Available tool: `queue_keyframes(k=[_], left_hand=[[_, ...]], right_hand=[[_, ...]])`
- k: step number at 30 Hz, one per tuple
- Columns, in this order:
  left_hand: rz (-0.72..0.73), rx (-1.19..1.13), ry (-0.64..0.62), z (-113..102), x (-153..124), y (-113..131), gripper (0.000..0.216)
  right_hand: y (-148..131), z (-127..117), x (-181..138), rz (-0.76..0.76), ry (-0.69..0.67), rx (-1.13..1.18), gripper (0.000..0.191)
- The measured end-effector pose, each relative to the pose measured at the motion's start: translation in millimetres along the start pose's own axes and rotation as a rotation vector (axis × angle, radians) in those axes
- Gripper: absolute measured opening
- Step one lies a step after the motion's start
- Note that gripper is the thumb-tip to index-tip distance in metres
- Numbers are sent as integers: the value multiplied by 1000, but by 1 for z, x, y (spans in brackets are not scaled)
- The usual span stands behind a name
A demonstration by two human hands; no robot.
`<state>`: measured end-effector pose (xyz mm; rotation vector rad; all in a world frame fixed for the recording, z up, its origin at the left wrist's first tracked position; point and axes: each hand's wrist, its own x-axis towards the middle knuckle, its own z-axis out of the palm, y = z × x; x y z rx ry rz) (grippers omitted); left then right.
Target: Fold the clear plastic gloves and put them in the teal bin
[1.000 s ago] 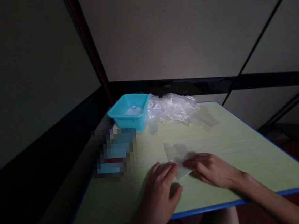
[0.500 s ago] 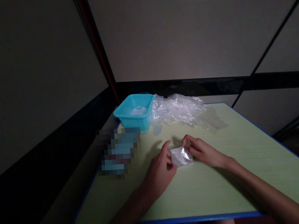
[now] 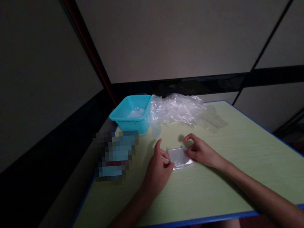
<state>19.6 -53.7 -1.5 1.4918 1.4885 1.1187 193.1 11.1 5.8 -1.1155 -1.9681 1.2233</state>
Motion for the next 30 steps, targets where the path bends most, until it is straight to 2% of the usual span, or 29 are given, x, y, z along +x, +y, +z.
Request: queue_keyframes(k=[6,9,11,13,15,18,30], left_hand=[[34,43,30,1,0,-2,75],[38,41,26,1,0,-3,75],[39,41,25,1,0,-4,75],[42,45,23,1,0,-4,75],[45,55,16,1,0,-4,75],[46,67,14,1,1,-5,74],[57,-6,-30,-1,-4,-7,70]], right_hand=[[-7,4,-6,-90,155,-262,23],[-17,3,-18,-246,240,-455,13],[-22,4,-27,-389,179,-570,21],[-25,7,-34,-475,65,-698,38],[-25,11,-37,-505,-33,-828,55],[-20,17,-38,-511,-117,-954,68],[-9,22,-40,-448,-132,-1016,76]])
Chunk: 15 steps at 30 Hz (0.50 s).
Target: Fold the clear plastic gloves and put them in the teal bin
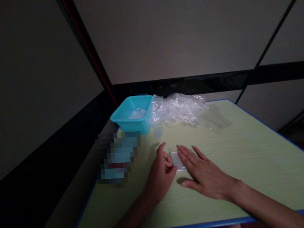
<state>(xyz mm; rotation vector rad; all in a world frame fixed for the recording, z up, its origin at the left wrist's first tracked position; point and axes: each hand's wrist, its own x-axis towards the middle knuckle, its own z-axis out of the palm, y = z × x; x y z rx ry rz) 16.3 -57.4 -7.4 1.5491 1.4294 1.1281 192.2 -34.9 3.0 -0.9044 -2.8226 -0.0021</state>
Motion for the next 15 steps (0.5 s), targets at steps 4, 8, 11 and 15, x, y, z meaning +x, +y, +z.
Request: queue_keyframes(k=[4,8,11,15], left_hand=[[71,180,17,-3,-8,5,61],[339,542,-78,-5,-16,9,49],[422,711,-184,-5,-18,10,51],[435,844,-282,-6,-17,11,54]], right_hand=[[0,1,0,1,0,-3,77],[0,2,1,0,26,-19,79],[0,1,2,-10,32,-31,78],[0,2,1,-18,27,-43,78]])
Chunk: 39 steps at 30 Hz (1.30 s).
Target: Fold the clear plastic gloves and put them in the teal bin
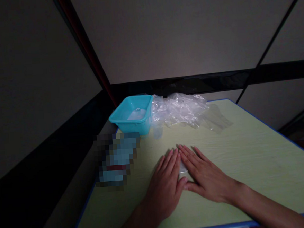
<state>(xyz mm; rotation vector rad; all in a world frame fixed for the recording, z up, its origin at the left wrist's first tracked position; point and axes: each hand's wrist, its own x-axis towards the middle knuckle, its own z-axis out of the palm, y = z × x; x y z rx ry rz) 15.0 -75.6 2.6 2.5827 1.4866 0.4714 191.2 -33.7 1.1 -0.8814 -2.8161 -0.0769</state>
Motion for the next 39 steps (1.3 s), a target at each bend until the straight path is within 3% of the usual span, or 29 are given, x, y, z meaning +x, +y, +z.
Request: queue_keyframes(k=[8,19,39], left_hand=[[1,45,-94,-3,-1,3,76],[-10,30,-135,-4,-1,6,81],[61,101,-48,-5,-4,3,74]], right_hand=[[0,3,-1,-10,4,-47,72],[0,4,-2,0,14,-52,74],[0,4,-5,39,67,23,75]])
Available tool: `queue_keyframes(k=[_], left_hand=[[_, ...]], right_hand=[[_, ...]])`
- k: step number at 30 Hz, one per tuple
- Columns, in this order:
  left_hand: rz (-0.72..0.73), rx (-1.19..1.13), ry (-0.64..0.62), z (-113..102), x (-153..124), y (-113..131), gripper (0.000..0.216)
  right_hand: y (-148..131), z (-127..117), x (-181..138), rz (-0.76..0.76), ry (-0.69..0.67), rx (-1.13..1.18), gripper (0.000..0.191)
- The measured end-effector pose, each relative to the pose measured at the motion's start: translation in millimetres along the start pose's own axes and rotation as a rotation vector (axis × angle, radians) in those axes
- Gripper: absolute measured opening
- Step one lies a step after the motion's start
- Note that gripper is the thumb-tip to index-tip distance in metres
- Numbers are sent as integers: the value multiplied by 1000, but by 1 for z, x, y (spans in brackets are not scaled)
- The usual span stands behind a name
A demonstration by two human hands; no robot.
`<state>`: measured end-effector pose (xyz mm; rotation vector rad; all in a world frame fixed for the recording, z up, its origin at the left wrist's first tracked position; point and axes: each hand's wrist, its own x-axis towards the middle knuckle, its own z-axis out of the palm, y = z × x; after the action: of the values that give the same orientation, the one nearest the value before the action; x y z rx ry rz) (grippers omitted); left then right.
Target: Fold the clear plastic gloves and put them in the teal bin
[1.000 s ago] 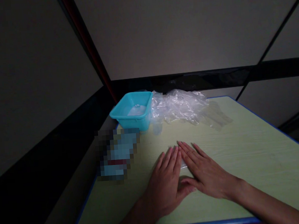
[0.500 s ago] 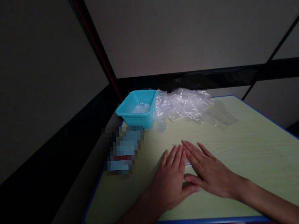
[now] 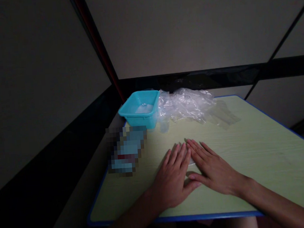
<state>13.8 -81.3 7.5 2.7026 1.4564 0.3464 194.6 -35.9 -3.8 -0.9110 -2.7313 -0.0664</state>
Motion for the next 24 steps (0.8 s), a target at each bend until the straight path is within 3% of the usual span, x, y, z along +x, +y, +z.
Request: queue_keyframes(k=[24], left_hand=[[6,60,-42,-1,4,3,75]], right_hand=[[6,-3,-2,-42,-21,106,74]])
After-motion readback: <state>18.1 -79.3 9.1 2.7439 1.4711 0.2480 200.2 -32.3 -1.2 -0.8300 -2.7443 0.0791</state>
